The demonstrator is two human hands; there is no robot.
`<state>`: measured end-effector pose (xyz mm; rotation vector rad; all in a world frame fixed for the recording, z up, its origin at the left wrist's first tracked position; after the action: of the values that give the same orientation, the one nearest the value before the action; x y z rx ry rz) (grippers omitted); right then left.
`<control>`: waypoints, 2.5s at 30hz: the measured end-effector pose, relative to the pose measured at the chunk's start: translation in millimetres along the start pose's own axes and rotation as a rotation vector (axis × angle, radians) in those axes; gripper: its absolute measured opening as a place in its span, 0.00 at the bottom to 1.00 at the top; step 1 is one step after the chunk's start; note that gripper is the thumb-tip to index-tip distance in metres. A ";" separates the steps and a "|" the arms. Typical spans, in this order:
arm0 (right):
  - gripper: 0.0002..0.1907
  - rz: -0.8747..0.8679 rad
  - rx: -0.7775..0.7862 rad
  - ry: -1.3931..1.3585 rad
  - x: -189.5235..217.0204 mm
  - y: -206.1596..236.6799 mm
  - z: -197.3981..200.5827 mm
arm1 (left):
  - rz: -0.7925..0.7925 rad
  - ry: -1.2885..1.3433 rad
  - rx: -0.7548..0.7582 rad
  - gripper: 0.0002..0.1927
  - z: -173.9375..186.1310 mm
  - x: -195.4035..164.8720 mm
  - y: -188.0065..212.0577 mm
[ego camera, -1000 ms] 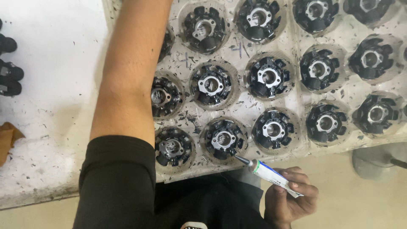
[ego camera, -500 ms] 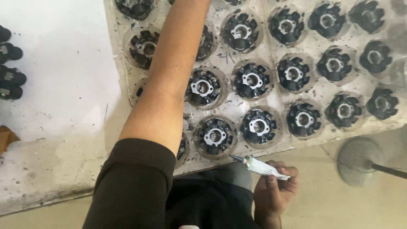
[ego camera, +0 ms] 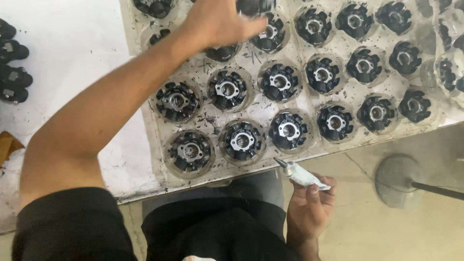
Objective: The person picks up black rotor-like mechanical parts from plastic trays and squeezes adhesive from a tube onto each part's surface, then places the treated part back into the tray. They occasionally wipe the tube nozzle with a cloth and work through the parts one at a time.
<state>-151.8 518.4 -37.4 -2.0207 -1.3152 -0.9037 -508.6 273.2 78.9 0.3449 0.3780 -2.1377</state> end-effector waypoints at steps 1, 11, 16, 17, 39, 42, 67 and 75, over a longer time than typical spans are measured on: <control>0.14 -0.006 0.005 -0.028 2.2 -0.2 -6.7 | -0.036 0.047 -0.046 0.29 2.2 -14.0 25.0; 0.14 -0.081 0.067 -0.179 5.7 17.6 -93.5 | -0.269 0.772 -0.153 0.27 37.2 -137.1 249.2; 0.15 -0.177 0.088 -0.188 -5.0 43.9 -116.8 | -0.150 1.712 -0.281 0.37 -5.8 -146.8 283.5; 0.15 -0.171 0.109 -0.187 -6.5 49.0 -120.5 | -0.170 1.749 -0.354 0.38 -12.0 -146.1 288.7; 0.20 0.635 0.386 0.761 39.7 104.0 -128.1 | -0.190 1.445 -0.691 0.23 17.0 -136.7 349.4; 0.19 0.710 0.331 0.749 40.7 103.3 -124.7 | -0.178 1.318 -0.706 0.24 25.0 -136.5 352.6; 0.17 0.749 0.476 1.050 47.3 107.0 -134.6 | -0.217 1.525 -0.698 0.21 1.9 -129.3 343.4; 0.19 0.768 0.465 1.024 43.4 105.0 -131.1 | -0.199 1.665 -0.738 0.21 -8.4 -126.0 342.7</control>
<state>-72.4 405.7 67.8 -1.1885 -0.1180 -0.9115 -154.2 185.2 71.9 1.5954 2.0547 -1.2079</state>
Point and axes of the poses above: each hand's wrist, its own y-axis away from the middle knuckle, its own z-axis out of the back of the hand, x = y × z, the point moved 6 cm from there along -y, towards the middle knuckle, and after that the axes turned 7 degrees about x, right-handed, at the moved point
